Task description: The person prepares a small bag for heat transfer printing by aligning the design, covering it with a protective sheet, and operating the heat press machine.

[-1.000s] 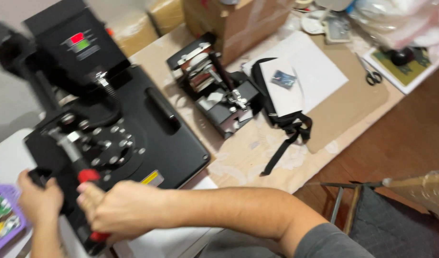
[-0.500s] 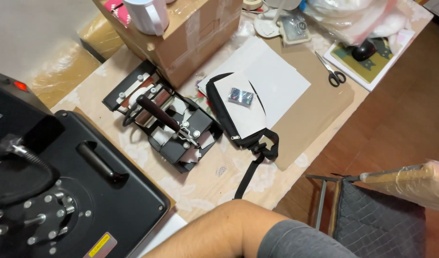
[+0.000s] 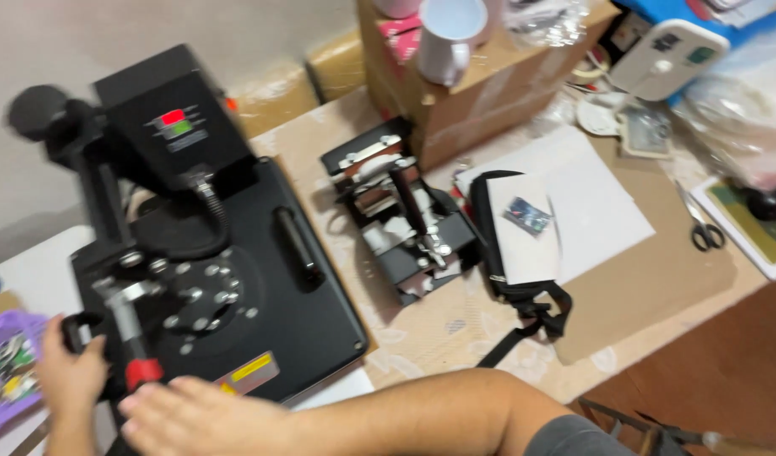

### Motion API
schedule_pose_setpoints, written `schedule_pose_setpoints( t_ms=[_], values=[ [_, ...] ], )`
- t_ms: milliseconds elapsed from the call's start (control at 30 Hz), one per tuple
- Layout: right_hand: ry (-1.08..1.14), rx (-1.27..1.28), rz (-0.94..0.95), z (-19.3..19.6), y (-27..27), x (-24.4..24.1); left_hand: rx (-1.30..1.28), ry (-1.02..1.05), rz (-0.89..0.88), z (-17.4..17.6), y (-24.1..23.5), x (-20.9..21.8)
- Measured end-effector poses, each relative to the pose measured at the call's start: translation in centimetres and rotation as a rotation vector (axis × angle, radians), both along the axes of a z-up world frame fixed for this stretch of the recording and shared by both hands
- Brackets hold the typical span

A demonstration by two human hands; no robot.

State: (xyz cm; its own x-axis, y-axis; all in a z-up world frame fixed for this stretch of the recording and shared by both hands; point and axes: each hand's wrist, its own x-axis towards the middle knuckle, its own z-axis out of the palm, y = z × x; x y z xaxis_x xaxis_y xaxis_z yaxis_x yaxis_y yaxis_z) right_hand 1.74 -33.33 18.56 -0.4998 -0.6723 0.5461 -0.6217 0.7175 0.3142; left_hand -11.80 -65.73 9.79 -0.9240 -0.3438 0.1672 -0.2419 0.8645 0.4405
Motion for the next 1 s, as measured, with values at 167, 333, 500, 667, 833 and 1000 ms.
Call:
schedule_pose_setpoints(
  t_ms=[167, 333, 500, 667, 833, 1000],
  values=[
    [-0.372, -0.269, 0.344, 3.8, 2.7, -0.2, 0.05, -0.04, 0.057, 0.5, 1.2, 0.0],
    [-0.393, -0.244, 0.327, 4.8, 2.3, 0.1, 0.123, -0.108, 0.163, 2.8, 3.1, 0.6],
    [-0.263, -0.092, 0.096, 5.1, -0.3, 1.8, 0.246, -0.127, 0.169, 3.8, 3.6, 0.8],
    [-0.047, -0.286, 0.011, 4.2, -1.7, 2.3, 0.197, -0.011, 0.083, -0.5, 1.2, -0.5],
    [-0.037, -0.358, -0.074, 3.4, -2.9, 2.1, 0.166, 0.003, 0.025, -1.0, 0.5, -1.1],
    [0.021, -0.456, -0.114, 4.6, -2.9, 2.4, 0.087, 0.05, 0.006, 1.4, 2.1, 0.5]
  ],
)
